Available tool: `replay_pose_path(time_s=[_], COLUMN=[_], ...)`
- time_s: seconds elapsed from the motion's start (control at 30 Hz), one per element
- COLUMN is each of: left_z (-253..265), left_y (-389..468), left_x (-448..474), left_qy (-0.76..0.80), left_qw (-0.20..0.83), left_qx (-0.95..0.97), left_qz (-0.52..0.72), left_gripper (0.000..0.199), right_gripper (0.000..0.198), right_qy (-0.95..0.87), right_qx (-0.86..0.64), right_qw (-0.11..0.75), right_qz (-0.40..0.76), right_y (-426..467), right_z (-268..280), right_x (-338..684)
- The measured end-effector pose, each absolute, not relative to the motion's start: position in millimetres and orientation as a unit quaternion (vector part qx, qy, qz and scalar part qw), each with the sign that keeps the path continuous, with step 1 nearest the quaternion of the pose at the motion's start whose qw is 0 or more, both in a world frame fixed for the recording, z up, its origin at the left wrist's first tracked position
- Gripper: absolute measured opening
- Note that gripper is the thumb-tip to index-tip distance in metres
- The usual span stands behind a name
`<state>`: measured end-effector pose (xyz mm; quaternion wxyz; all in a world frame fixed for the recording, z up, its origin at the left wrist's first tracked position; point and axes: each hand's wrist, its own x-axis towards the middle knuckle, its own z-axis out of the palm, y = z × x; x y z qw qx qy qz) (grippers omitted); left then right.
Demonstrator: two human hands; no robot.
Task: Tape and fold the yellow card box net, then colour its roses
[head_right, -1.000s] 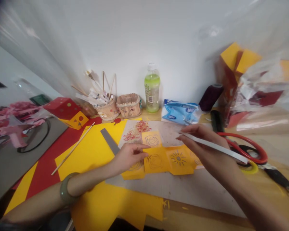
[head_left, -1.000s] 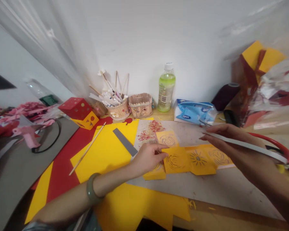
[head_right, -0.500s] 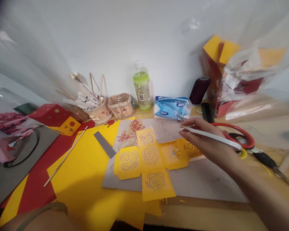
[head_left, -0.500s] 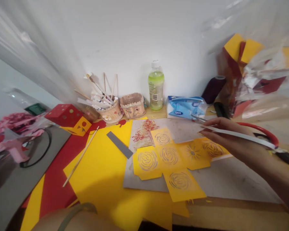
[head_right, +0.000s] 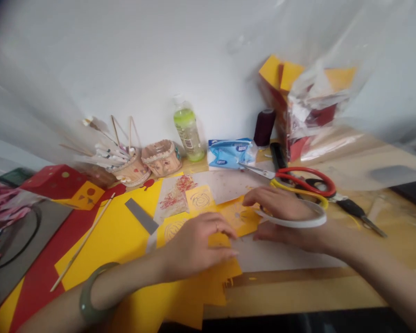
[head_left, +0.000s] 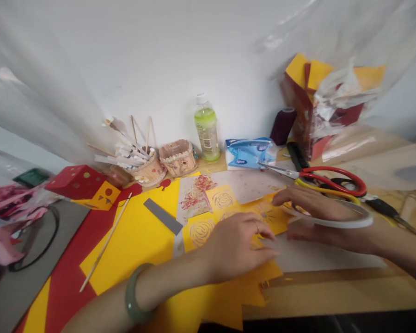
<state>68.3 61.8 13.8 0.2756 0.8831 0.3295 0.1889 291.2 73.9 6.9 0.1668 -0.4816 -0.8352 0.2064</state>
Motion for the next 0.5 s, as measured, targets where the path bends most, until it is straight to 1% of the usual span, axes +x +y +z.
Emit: replay_pose_path(time_s=[0.07, 0.13, 0.2, 0.3, 0.4, 0.5], left_z=[-0.4, -13.5, -20.0, -21.3, -22.4, -25.7], left_y=[68.0, 69.5, 72.6, 81.6, 89.3, 91.9], left_x=[75.2, 78.7, 80.4, 80.5, 79.1, 77.1], left_qy=[0.368, 0.385, 0.387, 0.396, 0.420, 0.422], left_qw=[0.224, 0.179, 0.161, 0.186, 0.216, 0.209], left_qx=[0.887, 0.894, 0.899, 0.889, 0.869, 0.868], left_qz=[0.169, 0.141, 0.128, 0.135, 0.150, 0.161], left_gripper=[0.031, 0.037, 0.028, 0.009, 0.004, 0.006], right_gripper=[0.028, 0.025, 0.024, 0.018, 0.016, 0.020], right_qy=[-0.860, -0.869, -0.862, -0.837, -0.818, -0.819], right_qx=[-0.456, -0.442, -0.451, -0.476, -0.484, -0.477], right_qw=[0.144, 0.147, 0.160, 0.194, 0.235, 0.248], right_qz=[0.178, 0.166, 0.169, 0.189, 0.204, 0.201], right_y=[74.2, 75.4, 76.8, 79.9, 85.3, 91.5], right_z=[4.2, -0.1, -5.6, -14.5, -22.1, -27.5], right_x=[290.6, 290.1, 290.8, 292.8, 291.9, 287.2])
